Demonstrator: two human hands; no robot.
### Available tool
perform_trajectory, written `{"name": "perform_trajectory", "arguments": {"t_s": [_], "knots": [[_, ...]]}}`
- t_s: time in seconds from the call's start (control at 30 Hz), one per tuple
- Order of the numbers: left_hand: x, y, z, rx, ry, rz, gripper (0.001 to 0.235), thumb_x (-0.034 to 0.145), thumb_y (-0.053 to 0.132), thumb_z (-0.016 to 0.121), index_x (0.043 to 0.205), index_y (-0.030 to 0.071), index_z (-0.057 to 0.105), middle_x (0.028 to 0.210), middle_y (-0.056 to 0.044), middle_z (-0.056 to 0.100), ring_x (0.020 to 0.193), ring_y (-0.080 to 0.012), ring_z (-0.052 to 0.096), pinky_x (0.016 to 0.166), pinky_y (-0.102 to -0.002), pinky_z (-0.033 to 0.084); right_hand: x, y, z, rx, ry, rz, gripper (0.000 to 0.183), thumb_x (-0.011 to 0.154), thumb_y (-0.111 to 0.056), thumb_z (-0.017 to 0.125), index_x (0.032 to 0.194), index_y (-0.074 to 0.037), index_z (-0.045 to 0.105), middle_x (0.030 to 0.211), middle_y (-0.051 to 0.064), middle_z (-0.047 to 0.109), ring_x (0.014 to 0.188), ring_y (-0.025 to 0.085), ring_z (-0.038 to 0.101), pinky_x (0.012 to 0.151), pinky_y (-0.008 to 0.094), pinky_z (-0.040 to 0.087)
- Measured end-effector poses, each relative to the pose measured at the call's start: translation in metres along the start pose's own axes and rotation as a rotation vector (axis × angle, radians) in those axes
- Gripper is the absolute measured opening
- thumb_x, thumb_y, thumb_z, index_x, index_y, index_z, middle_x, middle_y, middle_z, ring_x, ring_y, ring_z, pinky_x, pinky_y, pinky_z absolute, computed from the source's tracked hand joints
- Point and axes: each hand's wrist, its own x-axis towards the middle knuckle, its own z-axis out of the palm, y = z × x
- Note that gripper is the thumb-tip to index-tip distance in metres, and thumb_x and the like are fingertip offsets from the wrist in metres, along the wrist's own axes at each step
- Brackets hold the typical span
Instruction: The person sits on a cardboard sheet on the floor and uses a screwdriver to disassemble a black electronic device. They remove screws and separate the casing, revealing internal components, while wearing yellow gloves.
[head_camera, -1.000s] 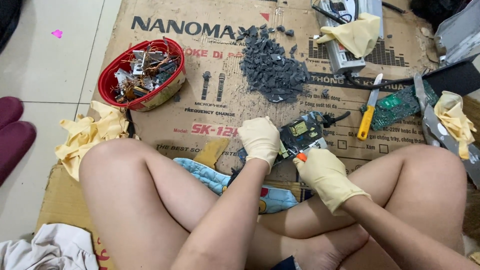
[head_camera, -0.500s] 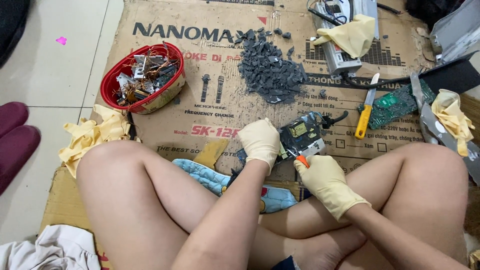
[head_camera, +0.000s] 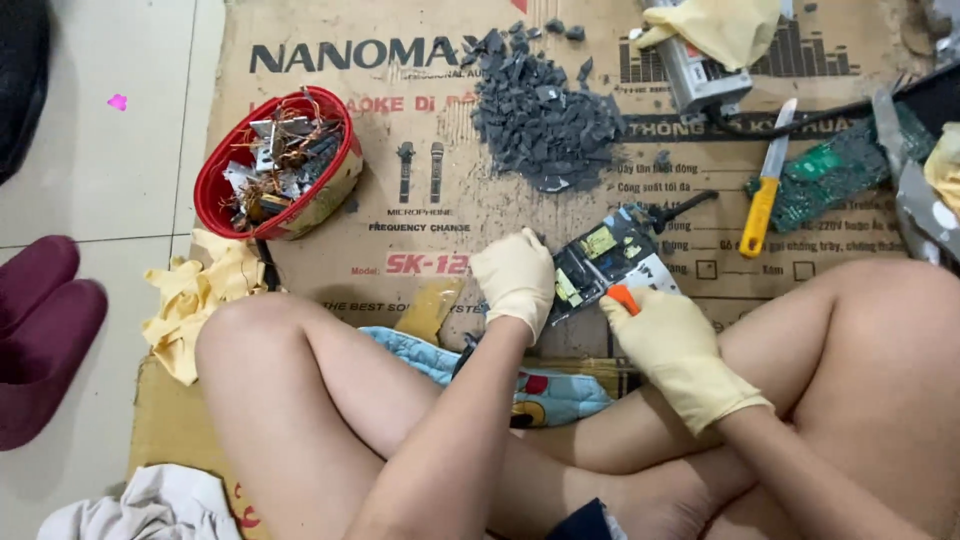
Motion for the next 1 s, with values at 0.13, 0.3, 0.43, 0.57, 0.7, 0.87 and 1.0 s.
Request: {"name": "perform_trajectory", "arguments": {"t_s": [0.13,0.3,0.43,0.57,0.7,0.87,1.0], "knots": [[0.000,0.002,-0.006,-0.016,0.007,0.013,0.051,0.099,0.034,0.038,0.081,0.014,0.081,0.080,-0.011,0.078,0.085,-0.0331,0.077,0.079,-0.049,0.054,-0.013,-0.004,-0.019,0.009,-0.026,0.023,0.047,0.089,-0.062,0.054,0.115,-0.028,0.075,0.107,0.015,0.077,0.114,0.037,0.069,0.095,0.051,0.055],[-0.002,0.003,-0.007,-0.012,0.012,-0.001,0.053,0.099,0.033,0.035,0.082,0.014,0.081,0.081,-0.010,0.078,0.084,-0.0337,0.076,0.081,-0.048,0.053,-0.035,-0.019,-0.048,-0.174,-0.058,-0.008,0.047,0.095,-0.051,0.054,0.125,-0.023,0.076,0.110,0.017,0.079,0.111,0.036,0.073,0.098,0.052,0.054],[0.000,0.003,-0.002,-0.012,0.029,-0.012,0.052,0.099,0.034,0.037,0.081,0.015,0.081,0.080,-0.009,0.078,0.083,-0.0323,0.077,0.080,-0.047,0.053,-0.023,-0.032,-0.059,-0.249,-0.110,-0.024,0.045,0.092,-0.051,0.056,0.116,-0.020,0.080,0.108,0.015,0.080,0.112,0.033,0.074,0.094,0.051,0.056],[0.002,0.001,0.004,-0.001,0.011,-0.011,0.052,0.099,0.034,0.035,0.083,0.015,0.081,0.081,-0.010,0.078,0.083,-0.0328,0.077,0.081,-0.050,0.050,-0.002,-0.040,-0.051,-0.257,-0.114,-0.019,0.049,0.089,-0.050,0.056,0.106,-0.013,0.082,0.105,0.020,0.080,0.108,0.037,0.074,0.091,0.054,0.056],[0.000,0.005,0.000,-0.065,0.023,-0.011,0.052,0.099,0.032,0.036,0.082,0.013,0.081,0.082,-0.011,0.078,0.085,-0.0351,0.076,0.082,-0.051,0.050,-0.021,-0.044,-0.043,-0.130,-0.094,-0.013,0.051,0.090,-0.048,0.056,0.096,-0.004,0.082,0.100,0.026,0.078,0.106,0.041,0.074,0.088,0.056,0.057],[-0.002,0.004,-0.004,-0.056,0.006,-0.004,0.052,0.100,0.032,0.035,0.084,0.014,0.081,0.084,-0.011,0.079,0.085,-0.0338,0.076,0.080,-0.051,0.049,-0.023,-0.017,-0.007,0.023,-0.047,0.010,0.053,0.092,-0.054,0.053,0.118,-0.015,0.077,0.108,0.021,0.077,0.115,0.039,0.069,0.094,0.053,0.055],[-0.003,0.004,-0.009,-0.083,-0.002,0.001,0.052,0.100,0.031,0.034,0.085,0.012,0.081,0.086,-0.012,0.079,0.087,-0.0352,0.076,0.082,-0.052,0.049,-0.031,-0.024,-0.015,-0.002,-0.059,0.048,0.054,0.094,-0.058,0.049,0.119,-0.020,0.077,0.109,0.017,0.078,0.117,0.037,0.069,0.097,0.052,0.054]]}}
